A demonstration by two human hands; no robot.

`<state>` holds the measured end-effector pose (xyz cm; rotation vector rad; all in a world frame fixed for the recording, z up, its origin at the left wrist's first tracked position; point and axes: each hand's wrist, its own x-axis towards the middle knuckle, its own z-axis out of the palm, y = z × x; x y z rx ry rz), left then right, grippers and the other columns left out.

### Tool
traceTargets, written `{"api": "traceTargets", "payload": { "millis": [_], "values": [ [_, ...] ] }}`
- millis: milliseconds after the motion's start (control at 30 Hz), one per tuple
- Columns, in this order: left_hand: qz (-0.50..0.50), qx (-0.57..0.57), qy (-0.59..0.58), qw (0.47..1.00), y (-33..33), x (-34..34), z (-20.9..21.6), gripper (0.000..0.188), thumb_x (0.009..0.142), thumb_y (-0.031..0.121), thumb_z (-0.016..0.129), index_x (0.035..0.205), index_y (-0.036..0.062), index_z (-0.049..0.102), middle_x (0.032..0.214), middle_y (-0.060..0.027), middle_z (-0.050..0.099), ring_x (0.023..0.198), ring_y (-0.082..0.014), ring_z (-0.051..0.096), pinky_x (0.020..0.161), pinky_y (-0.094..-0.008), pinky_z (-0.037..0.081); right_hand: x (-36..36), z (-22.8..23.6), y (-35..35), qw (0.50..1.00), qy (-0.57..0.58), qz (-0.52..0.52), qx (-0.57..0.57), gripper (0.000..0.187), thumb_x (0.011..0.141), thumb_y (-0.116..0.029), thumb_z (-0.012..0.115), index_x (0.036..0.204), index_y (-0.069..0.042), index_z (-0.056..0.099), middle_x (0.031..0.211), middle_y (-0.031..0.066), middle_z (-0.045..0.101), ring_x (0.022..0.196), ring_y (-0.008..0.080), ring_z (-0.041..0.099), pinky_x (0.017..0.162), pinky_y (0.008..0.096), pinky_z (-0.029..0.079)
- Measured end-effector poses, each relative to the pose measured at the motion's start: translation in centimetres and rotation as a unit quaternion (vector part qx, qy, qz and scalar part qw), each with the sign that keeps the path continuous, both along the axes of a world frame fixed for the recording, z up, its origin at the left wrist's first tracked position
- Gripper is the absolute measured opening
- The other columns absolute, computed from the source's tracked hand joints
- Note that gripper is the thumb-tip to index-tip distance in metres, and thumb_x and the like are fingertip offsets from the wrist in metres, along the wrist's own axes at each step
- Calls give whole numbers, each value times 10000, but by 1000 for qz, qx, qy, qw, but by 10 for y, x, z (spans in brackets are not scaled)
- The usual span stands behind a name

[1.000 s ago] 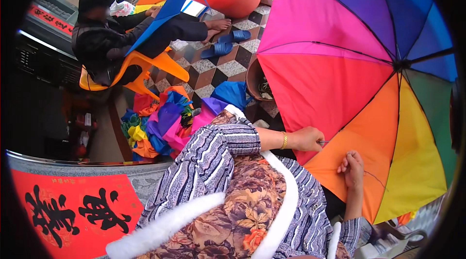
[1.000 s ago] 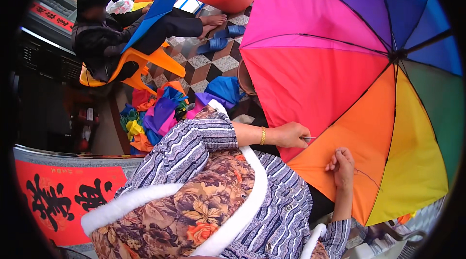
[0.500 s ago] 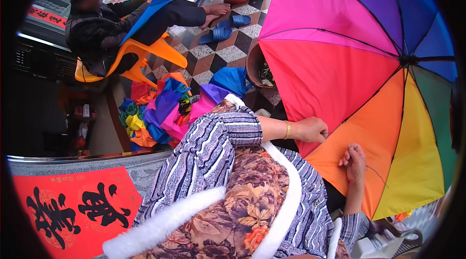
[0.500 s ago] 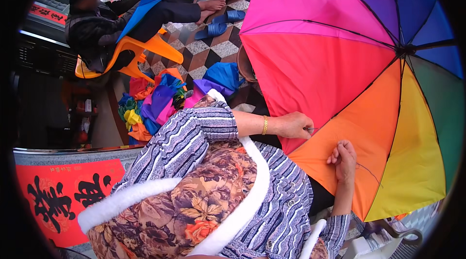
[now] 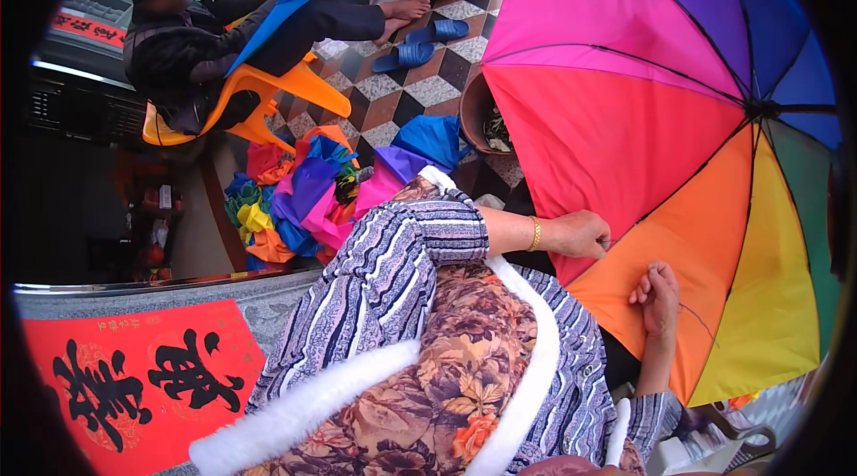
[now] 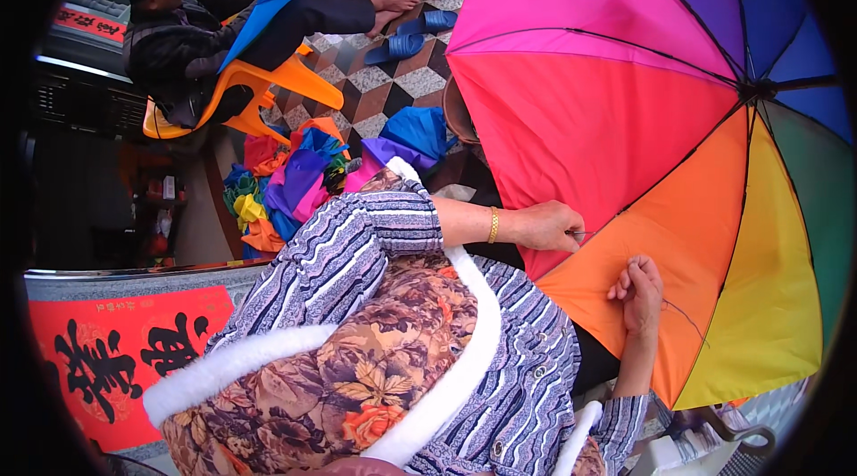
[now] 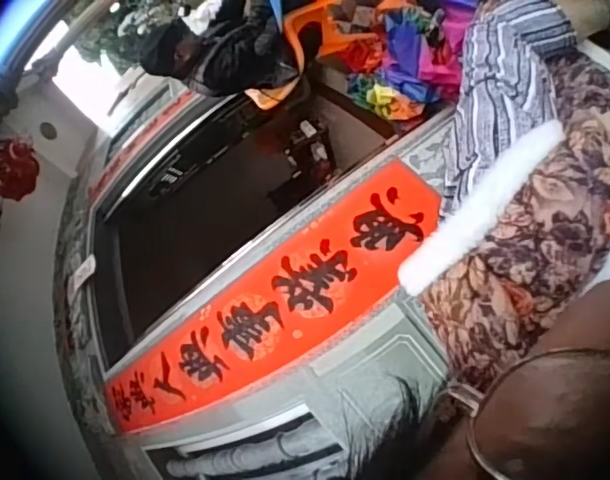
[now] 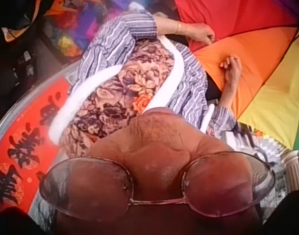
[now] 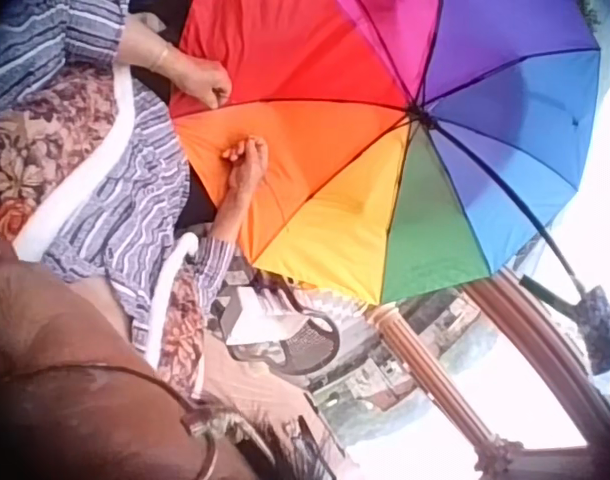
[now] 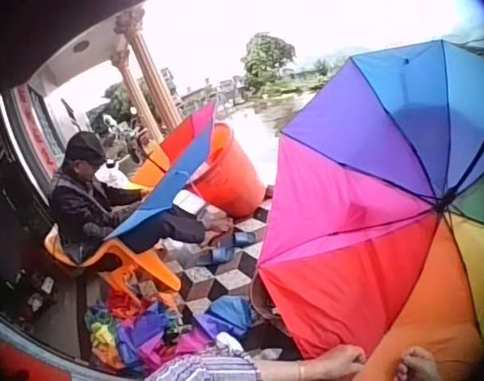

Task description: Marking and repairing the internal structure of a rainbow-colored umbrella using a marker and thread.

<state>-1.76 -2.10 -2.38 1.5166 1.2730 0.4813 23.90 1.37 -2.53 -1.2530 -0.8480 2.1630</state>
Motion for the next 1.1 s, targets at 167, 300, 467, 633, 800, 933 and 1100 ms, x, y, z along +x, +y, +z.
{"api": "traceTargets", "payload": {
  "millis": [167, 300, 467, 633, 800, 933, 1100],
  "values": [
    [-8, 10, 13, 1000, 6, 4, -12, 244, 749, 203, 688, 872, -2, 638, 737, -140, 642, 699, -230, 634, 642, -344, 481, 8, -9, 4, 1000, -1, 9, 5, 58, 938, -131, 473, 920, -76, 477, 595, 4, 444, 438, 100, 425, 454, 267, 462],
    [-8, -34, -2, 999, 6, 12, -17, 242, 756, 202, 684, 878, -2, 636, 737, -136, 643, 696, -225, 633, 632, -343, 482, 17, -20, 2, 1000, 6, 4, -1, 56, 938, -131, 474, 935, -76, 479, 600, 5, 446, 440, 101, 425, 459, 265, 463],
    [-9, 29, -9, 999, 18, 19, -38, 229, 765, 193, 678, 873, -4, 631, 716, -126, 636, 656, -203, 628, 600, -335, 480, 15, -31, 21, 1000, 12, 10, 6, 52, 937, -126, 471, 949, -76, 480, 607, 7, 449, 444, 102, 429, 467, 262, 462],
    [11, -85, -11, 996, 15, 7, -23, 214, 779, 178, 668, 870, -9, 619, 668, -103, 609, 595, -164, 611, 559, -320, 475, 11, -34, 14, 1000, 10, 12, 0, 55, 939, -129, 471, 938, -75, 477, 604, 7, 448, 446, 102, 431, 470, 261, 461],
    [16, -106, -26, 994, 9, 3, -13, 203, 793, 171, 658, 871, -11, 612, 638, -87, 590, 576, -140, 601, 542, -313, 470, 8, -27, 8, 1000, 9, 20, -1, 58, 938, -126, 469, 933, -68, 474, 608, 11, 455, 454, 104, 443, 473, 261, 462],
    [21, -125, -39, 991, 7, 2, -8, 198, 795, 167, 657, 870, -11, 613, 634, -81, 590, 576, -137, 600, 533, -308, 469, 8, -23, 7, 1000, 11, 19, -3, 61, 932, -116, 469, 947, -57, 478, 621, 19, 465, 467, 108, 455, 476, 258, 464],
    [-2, -111, -39, 993, 7, 20, -17, 202, 791, 168, 666, 873, -9, 613, 638, -77, 595, 580, -132, 602, 524, -303, 472, 24, -24, 1, 1000, 1, 7, -9, 68, 934, -120, 468, 949, -54, 480, 622, 17, 460, 465, 109, 449, 476, 260, 466]
  ]
}}
